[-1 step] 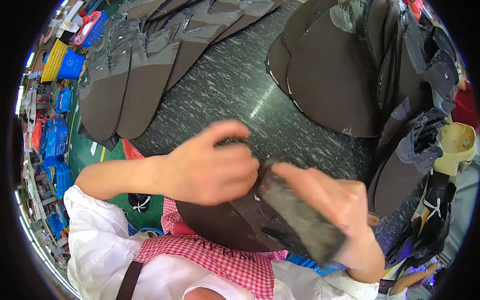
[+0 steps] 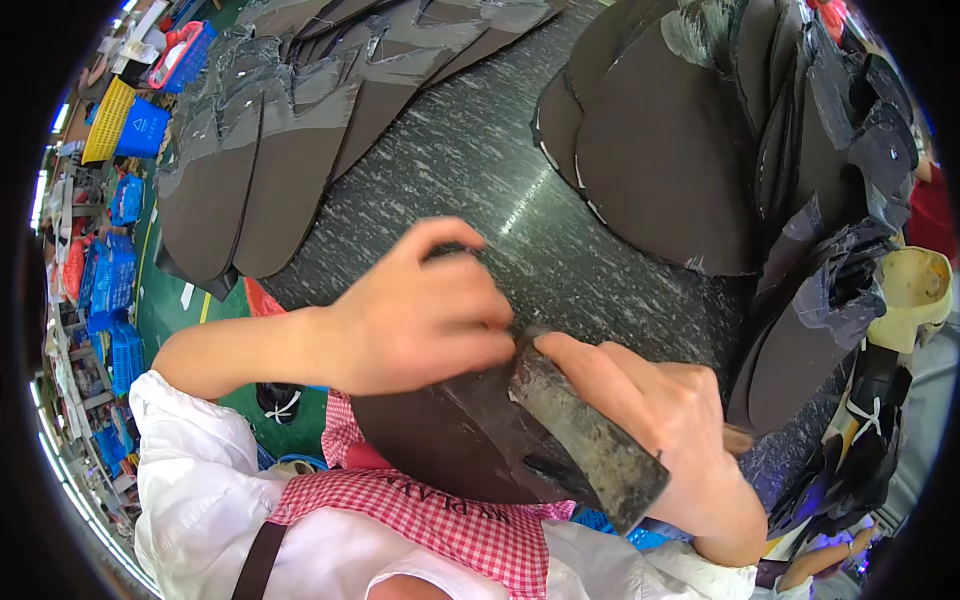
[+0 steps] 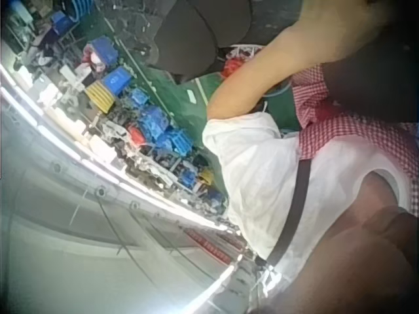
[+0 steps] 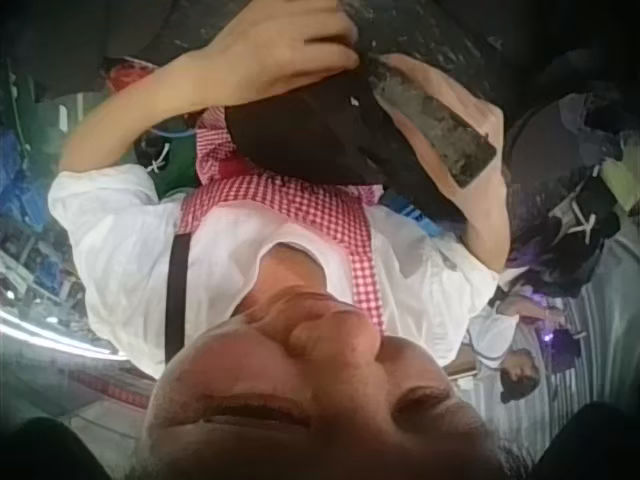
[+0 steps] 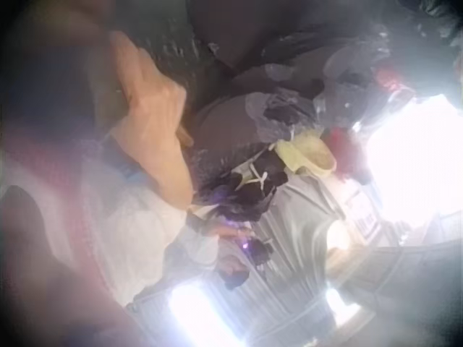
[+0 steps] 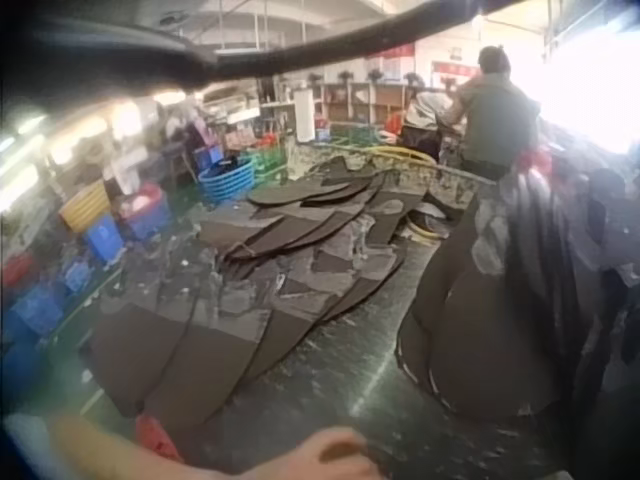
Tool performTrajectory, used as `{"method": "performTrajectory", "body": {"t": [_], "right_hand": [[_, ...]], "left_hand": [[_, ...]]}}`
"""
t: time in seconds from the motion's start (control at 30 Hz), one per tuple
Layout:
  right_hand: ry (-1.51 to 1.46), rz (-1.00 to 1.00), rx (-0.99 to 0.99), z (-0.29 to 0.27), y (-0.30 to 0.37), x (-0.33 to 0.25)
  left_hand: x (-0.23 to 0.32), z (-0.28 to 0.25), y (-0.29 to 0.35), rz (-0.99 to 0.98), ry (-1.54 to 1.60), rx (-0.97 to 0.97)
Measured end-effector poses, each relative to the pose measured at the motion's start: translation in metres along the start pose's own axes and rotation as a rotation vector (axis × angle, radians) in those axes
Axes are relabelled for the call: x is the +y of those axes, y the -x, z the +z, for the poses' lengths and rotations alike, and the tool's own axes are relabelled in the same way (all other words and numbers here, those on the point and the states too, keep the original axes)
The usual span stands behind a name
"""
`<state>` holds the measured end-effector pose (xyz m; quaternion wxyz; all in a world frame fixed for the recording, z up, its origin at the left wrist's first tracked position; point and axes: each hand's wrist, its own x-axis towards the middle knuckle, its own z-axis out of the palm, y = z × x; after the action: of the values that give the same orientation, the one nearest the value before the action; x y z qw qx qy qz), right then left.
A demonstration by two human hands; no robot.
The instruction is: The person flattens the edges of shoe upper pieces with a hammer, applies adhesive tape strips onto the pieces, and folds and presses the sections together by hand.
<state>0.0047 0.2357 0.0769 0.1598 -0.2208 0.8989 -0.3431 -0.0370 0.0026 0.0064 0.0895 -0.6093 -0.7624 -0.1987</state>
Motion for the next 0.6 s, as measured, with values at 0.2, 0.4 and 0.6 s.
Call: {"method": "performTrajectory", "body": {"t": [0.2, 0.4, 0.6], "right_hand": [[-0.053, 0.022, 0.051, 0.005, 0.001, 0.004], [0.007, -0.064, 0.089, 0.004, -0.005, 0.005], [-0.112, -0.023, 0.062, 0.007, -0.009, 0.008]], "left_hand": [[-0.003, 0.01, 0.009, -0.349, 0.508, 0.227], [0.017, 0.003, 0.005, -0.018, -0.083, 0.056], [0.012, 0.003, 0.005, -0.104, -0.068, 0.078]]}}
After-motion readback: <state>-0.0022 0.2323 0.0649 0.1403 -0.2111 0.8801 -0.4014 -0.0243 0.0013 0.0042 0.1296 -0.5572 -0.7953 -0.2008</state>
